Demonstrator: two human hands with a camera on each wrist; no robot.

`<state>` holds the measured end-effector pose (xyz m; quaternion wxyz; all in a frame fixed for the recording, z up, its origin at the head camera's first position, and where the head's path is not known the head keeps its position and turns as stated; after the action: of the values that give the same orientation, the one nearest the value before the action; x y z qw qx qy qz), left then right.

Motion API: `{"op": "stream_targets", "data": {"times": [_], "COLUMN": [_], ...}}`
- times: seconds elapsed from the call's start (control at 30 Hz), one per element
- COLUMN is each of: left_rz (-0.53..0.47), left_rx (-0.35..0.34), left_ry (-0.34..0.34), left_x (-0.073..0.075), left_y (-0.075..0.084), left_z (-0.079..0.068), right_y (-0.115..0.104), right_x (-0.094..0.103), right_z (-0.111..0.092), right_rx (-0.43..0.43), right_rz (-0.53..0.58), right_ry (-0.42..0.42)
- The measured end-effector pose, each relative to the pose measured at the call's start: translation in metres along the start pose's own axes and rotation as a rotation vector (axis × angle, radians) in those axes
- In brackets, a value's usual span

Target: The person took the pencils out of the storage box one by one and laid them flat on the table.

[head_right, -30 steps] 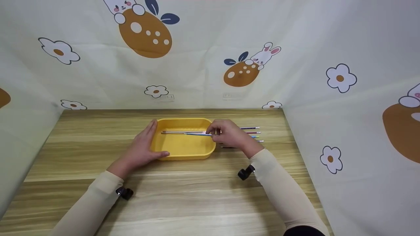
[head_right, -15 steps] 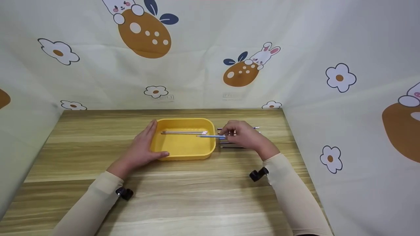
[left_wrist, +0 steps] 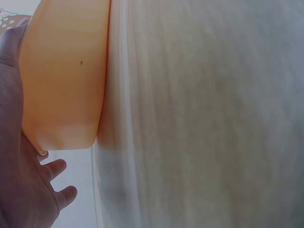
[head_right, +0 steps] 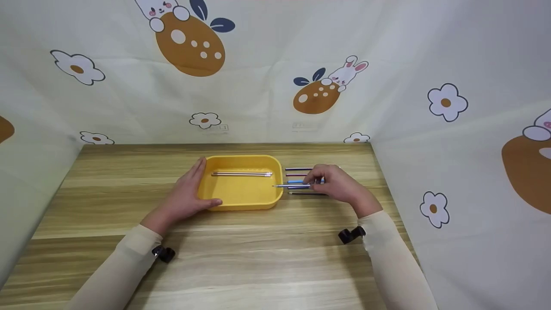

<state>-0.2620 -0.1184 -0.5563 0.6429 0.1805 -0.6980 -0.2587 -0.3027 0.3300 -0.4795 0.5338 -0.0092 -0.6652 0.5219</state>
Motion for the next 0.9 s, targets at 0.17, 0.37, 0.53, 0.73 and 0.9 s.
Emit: {"op": "stream_targets", "data": {"times": [0.17, 0.37, 0.53, 0.73, 0.9], "left_rz": [-0.004, 0.001, 0.005, 0.011, 0.007], "left_rx": [-0.004, 0.001, 0.002, 0.004, 0.001], "left_ry": [0.004, -0.001, -0.001, 0.003, 0.002], "left_x": [0.000, 0.000, 0.000, 0.000, 0.000], "left_y": [0.000, 0.000, 0.000, 0.000, 0.000], "left_z": [-0.001, -0.001, 0.000, 0.000, 0.000], "right_y": [0.005, 0.014, 0.019, 0.023, 0.023], "right_x": [-0.001, -0.001, 0.001, 0.002, 0.001], "right_z": [-0.008, -0.015, -0.020, -0.024, -0.028], "right_rx": [-0.048, -0.081, -0.068, -0.070, -0.092], "right_rz": [0.006, 0.015, 0.006, -0.007, 0.010], "right_ry": [-0.023, -0.011, -0.003, -0.008, -0.002]}}
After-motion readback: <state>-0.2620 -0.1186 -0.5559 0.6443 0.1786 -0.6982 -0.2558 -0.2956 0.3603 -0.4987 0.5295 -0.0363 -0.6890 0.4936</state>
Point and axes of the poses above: each hand's wrist, its own z-axis towards the middle knuckle, its own x-axis out of the back of the hand, y = z × x, the point moved 2 cm from there along z, towards the middle knuckle, and after that the axes turned 10 degrees about x, right-handed, at the moved point
